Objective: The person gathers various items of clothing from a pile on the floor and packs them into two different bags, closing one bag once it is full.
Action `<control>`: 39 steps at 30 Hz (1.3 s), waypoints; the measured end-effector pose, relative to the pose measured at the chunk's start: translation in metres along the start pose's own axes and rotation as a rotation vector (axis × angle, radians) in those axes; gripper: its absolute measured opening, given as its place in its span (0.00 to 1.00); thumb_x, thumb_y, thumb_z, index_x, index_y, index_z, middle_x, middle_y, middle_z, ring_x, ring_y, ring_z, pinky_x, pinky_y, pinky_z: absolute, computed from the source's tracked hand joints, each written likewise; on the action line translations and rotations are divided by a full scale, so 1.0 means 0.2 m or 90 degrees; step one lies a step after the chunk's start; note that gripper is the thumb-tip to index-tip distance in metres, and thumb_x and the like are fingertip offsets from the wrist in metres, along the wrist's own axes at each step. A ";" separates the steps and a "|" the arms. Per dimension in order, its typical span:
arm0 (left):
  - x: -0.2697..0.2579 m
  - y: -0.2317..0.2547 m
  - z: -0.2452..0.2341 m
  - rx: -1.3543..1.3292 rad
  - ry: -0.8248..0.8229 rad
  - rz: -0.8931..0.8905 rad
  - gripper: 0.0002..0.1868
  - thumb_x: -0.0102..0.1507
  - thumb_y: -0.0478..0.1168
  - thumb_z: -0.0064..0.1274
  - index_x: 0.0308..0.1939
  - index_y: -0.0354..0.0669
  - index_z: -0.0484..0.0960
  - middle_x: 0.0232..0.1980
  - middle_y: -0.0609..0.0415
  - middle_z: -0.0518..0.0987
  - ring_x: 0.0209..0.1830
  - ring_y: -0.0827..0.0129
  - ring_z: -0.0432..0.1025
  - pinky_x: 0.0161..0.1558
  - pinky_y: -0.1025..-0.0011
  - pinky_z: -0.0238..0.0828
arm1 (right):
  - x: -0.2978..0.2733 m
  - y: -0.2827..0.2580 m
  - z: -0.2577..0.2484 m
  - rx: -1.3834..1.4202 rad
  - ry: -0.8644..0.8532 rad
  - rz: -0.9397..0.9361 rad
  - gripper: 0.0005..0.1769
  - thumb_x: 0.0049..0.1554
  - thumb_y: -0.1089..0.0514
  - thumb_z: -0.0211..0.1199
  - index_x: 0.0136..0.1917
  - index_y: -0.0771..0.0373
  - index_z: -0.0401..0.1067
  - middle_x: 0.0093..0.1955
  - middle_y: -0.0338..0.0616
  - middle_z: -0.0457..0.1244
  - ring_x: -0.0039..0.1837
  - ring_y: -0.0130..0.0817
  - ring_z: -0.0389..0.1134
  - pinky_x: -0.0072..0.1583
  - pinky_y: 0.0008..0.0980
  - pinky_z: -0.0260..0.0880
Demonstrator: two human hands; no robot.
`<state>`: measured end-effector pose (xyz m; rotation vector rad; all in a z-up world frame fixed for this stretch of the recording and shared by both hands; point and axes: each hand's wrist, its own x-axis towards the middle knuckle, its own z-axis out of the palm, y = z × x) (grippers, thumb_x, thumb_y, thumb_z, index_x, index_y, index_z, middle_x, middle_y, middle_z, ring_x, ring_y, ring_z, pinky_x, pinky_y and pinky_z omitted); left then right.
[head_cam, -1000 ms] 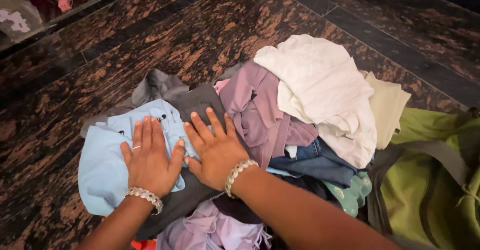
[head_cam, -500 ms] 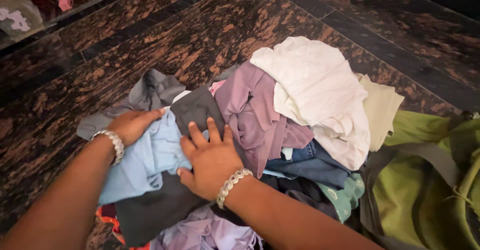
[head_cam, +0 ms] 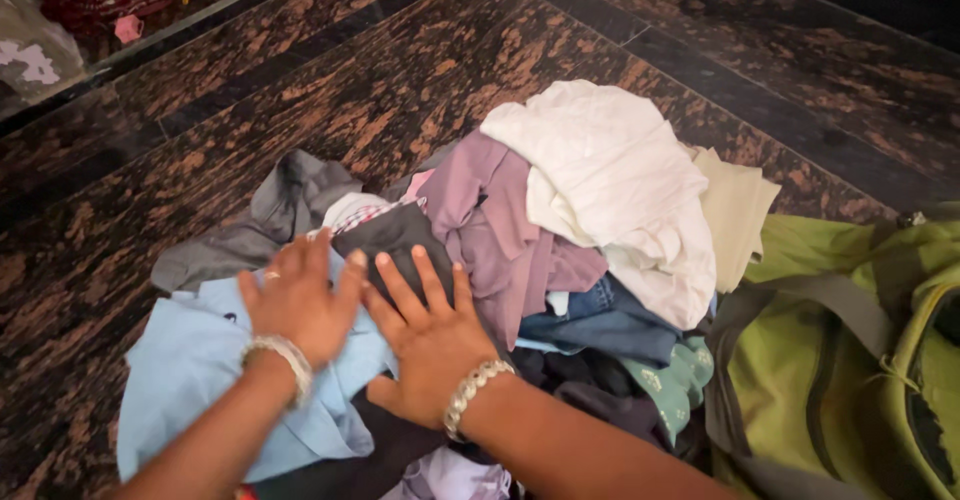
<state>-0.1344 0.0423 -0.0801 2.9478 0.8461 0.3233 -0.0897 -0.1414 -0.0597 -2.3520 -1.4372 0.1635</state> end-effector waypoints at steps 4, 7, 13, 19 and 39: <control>-0.10 0.10 0.07 -0.006 0.063 0.118 0.36 0.67 0.60 0.35 0.72 0.42 0.67 0.77 0.42 0.62 0.77 0.47 0.51 0.68 0.35 0.37 | 0.00 0.08 0.11 -0.013 0.019 -0.036 0.60 0.47 0.32 0.60 0.80 0.67 0.45 0.85 0.58 0.35 0.83 0.65 0.27 0.75 0.70 0.26; -0.07 0.10 0.07 0.009 0.047 0.120 0.34 0.68 0.59 0.35 0.72 0.43 0.67 0.76 0.42 0.63 0.79 0.49 0.50 0.71 0.37 0.37 | 0.02 0.09 0.15 -0.015 0.028 -0.040 0.59 0.47 0.33 0.59 0.80 0.67 0.45 0.85 0.59 0.34 0.83 0.65 0.28 0.75 0.70 0.24; -0.07 0.09 0.10 0.000 0.045 0.124 0.34 0.68 0.58 0.34 0.71 0.41 0.69 0.75 0.43 0.65 0.79 0.50 0.51 0.72 0.39 0.38 | 0.04 0.10 0.20 -0.019 0.039 -0.050 0.59 0.47 0.33 0.58 0.80 0.69 0.44 0.84 0.60 0.34 0.83 0.66 0.27 0.75 0.68 0.23; -0.03 0.07 0.17 0.017 0.055 0.148 0.33 0.69 0.57 0.34 0.70 0.40 0.70 0.74 0.43 0.67 0.78 0.51 0.52 0.72 0.41 0.41 | 0.06 0.12 0.25 -0.018 0.032 -0.041 0.58 0.48 0.32 0.58 0.80 0.69 0.45 0.85 0.60 0.34 0.84 0.66 0.26 0.77 0.66 0.22; 0.11 0.48 -0.03 -0.172 0.060 0.216 0.36 0.68 0.60 0.40 0.79 0.58 0.57 0.82 0.43 0.52 0.81 0.41 0.41 0.67 0.29 0.34 | 0.01 0.45 -0.26 -0.127 0.324 0.034 0.42 0.50 0.46 0.65 0.76 0.56 0.61 0.81 0.58 0.48 0.82 0.63 0.44 0.74 0.75 0.39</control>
